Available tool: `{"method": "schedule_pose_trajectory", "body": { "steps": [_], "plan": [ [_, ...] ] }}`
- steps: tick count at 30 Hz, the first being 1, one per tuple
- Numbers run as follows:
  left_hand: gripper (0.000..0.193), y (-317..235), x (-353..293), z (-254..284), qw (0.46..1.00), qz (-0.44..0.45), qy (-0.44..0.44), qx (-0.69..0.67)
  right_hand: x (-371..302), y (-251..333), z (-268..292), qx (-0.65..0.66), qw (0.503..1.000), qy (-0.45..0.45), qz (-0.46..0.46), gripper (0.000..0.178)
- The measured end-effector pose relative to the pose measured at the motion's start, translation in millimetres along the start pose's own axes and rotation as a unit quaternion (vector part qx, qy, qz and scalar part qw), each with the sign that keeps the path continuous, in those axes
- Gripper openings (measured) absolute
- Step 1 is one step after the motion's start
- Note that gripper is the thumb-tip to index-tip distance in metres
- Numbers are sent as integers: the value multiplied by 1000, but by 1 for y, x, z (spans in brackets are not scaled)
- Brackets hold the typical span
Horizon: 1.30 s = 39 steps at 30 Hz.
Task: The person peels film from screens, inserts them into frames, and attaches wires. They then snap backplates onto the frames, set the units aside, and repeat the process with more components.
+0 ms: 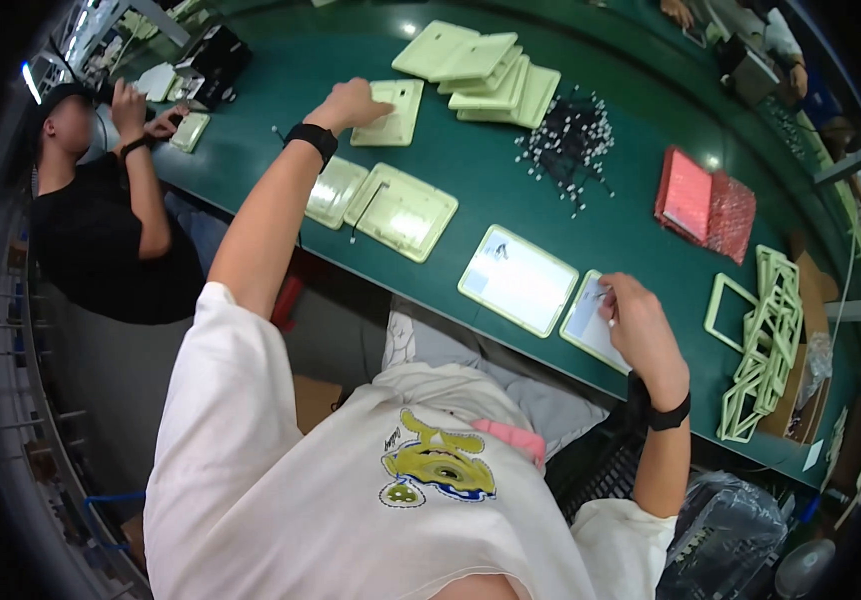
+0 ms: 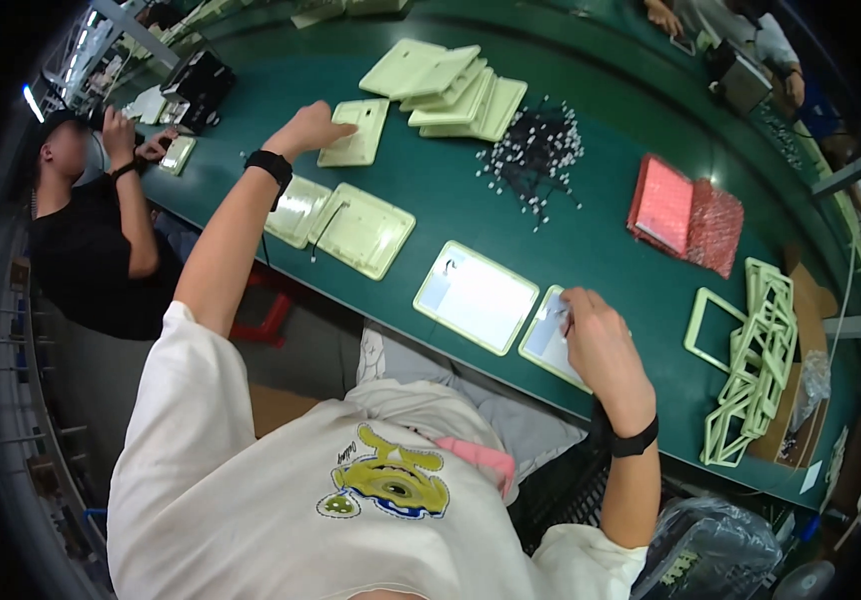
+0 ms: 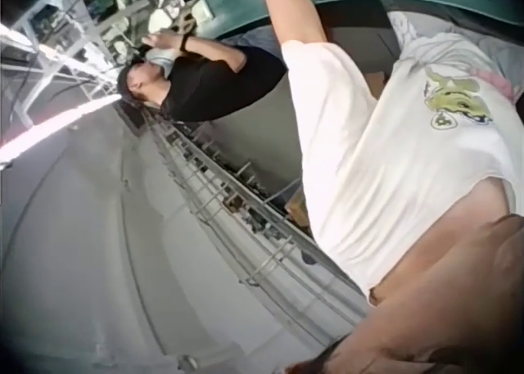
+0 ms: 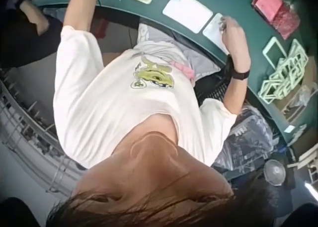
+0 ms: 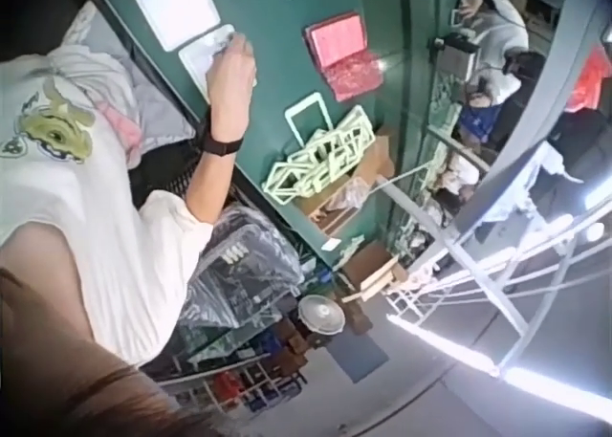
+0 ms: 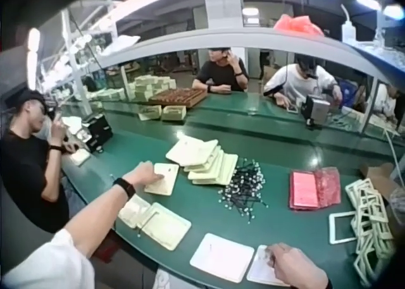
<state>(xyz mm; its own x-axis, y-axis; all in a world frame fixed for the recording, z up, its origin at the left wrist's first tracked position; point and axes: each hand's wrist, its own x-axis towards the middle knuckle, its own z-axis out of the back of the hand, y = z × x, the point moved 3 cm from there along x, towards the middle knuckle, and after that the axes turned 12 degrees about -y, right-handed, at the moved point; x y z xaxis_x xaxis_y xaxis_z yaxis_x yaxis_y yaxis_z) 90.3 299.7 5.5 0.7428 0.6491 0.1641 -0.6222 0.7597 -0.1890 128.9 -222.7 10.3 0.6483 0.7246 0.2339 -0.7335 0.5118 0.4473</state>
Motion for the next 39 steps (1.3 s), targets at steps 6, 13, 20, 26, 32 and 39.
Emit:
{"method": "schedule_pose_trajectory", "body": {
  "steps": [6,13,20,26,32,39],
  "plan": [
    [42,24,34,-18,993,101,17,-53,-20,-5,41,61,992,-33,-106,27],
    [37,37,36,-9,977,131,33,-165,-23,1,70,45,986,-113,-113,26],
    [38,59,35,-26,952,177,59,-242,2,22,67,80,989,-103,-70,24],
    [51,-14,-1,11,960,140,145,-193,5,31,62,67,989,-109,-79,22],
    [43,-6,5,-10,969,40,84,-230,11,43,62,75,988,-111,-70,21],
    [25,-7,-33,67,866,109,90,-479,13,68,69,73,979,-188,-18,27]
  ]
}}
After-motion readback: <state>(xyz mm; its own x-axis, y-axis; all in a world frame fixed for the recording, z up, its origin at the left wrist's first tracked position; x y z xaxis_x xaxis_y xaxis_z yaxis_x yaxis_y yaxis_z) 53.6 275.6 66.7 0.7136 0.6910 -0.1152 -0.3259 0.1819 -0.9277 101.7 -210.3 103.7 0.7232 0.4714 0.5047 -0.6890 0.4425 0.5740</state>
